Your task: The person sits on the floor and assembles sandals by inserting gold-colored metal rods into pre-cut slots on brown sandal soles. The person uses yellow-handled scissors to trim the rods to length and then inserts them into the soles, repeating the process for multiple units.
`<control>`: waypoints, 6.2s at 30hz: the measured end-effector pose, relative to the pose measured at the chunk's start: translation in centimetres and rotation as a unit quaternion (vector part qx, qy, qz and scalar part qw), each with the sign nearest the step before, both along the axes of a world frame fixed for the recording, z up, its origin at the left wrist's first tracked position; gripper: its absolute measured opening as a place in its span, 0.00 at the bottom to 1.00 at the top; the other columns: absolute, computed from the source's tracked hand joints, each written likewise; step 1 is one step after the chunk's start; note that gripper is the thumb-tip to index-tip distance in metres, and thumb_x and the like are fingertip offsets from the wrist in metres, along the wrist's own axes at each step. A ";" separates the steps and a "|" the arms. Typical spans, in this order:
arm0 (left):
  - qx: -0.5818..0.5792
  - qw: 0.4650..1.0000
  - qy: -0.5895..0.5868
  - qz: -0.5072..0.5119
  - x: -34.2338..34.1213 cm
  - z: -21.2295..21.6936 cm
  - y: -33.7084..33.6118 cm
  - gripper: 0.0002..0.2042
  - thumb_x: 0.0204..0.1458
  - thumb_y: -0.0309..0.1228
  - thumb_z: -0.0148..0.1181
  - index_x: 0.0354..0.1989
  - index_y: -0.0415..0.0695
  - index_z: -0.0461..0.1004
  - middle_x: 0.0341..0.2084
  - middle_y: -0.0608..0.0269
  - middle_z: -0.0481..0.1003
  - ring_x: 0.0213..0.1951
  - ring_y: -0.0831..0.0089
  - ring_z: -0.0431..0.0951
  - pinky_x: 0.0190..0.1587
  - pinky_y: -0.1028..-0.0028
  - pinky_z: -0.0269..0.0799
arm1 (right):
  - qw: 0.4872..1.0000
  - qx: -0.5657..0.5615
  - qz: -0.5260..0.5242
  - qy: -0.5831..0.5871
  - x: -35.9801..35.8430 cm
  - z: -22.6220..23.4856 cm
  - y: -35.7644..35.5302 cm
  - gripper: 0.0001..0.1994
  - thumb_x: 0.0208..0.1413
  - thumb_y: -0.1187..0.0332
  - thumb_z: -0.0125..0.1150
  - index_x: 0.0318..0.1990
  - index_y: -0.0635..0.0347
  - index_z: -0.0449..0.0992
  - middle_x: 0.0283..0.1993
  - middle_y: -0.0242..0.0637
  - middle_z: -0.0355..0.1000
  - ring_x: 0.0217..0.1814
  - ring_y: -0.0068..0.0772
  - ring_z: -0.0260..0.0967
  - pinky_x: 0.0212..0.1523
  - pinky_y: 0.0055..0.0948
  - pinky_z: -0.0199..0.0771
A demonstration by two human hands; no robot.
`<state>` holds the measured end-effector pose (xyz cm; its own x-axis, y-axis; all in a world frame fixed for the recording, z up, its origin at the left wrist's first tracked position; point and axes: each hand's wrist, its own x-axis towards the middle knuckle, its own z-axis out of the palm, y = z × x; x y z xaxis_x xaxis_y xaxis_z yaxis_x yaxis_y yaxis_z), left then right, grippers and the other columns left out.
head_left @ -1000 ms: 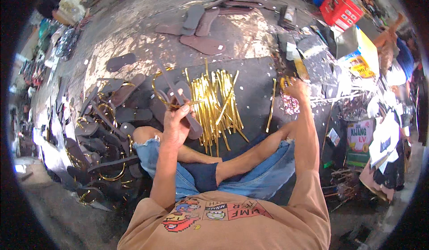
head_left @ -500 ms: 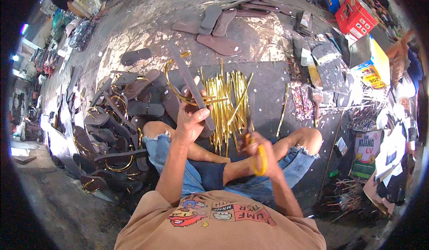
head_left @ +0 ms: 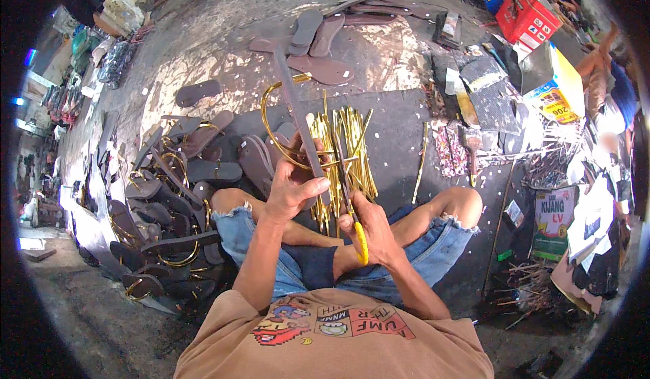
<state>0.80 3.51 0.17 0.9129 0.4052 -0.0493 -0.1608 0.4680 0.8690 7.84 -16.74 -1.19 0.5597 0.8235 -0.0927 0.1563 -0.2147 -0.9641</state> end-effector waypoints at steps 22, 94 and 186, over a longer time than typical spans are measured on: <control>-0.051 0.998 -0.017 -0.017 0.0 -1.2 -0.5 0.49 0.47 0.21 0.75 0.80 0.46 0.54 0.56 0.68 0.72 0.59 0.72 0.76 0.65 0.66 0.74 | 1.000 -0.019 -0.017 0.002 0.0 -2.1 1.3 0.27 0.72 0.45 0.57 0.43 0.68 0.70 0.29 0.62 0.72 0.33 0.66 0.75 0.33 0.53 0.71; 0.606 0.656 0.393 0.217 -2.1 -18.4 4.7 0.28 0.58 0.35 0.70 0.68 0.49 0.72 0.72 0.50 0.63 0.73 0.45 0.61 0.71 0.40 0.57 | 0.902 -0.295 -0.152 -0.277 15.7 -15.9 7.0 0.35 0.51 0.50 0.79 0.59 0.66 0.75 0.50 0.56 0.83 0.54 0.61 0.81 0.58 0.53 0.80; 0.651 0.589 0.467 0.099 3.8 -13.1 8.9 0.29 0.56 0.42 0.65 0.62 0.35 0.77 0.51 0.36 0.82 0.54 0.39 0.80 0.56 0.47 0.77 | 0.917 0.060 -0.060 -0.390 6.1 -2.3 6.3 0.07 0.59 0.63 0.73 0.37 0.55 0.83 0.32 0.37 0.78 0.34 0.46 0.79 0.36 0.43 0.79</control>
<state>4.60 12.43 -12.97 0.6625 0.7487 -0.0232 0.7336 -0.6422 0.2222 13.89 -10.43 -3.49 0.5036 0.7301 0.4619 0.7909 -0.1744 -0.5866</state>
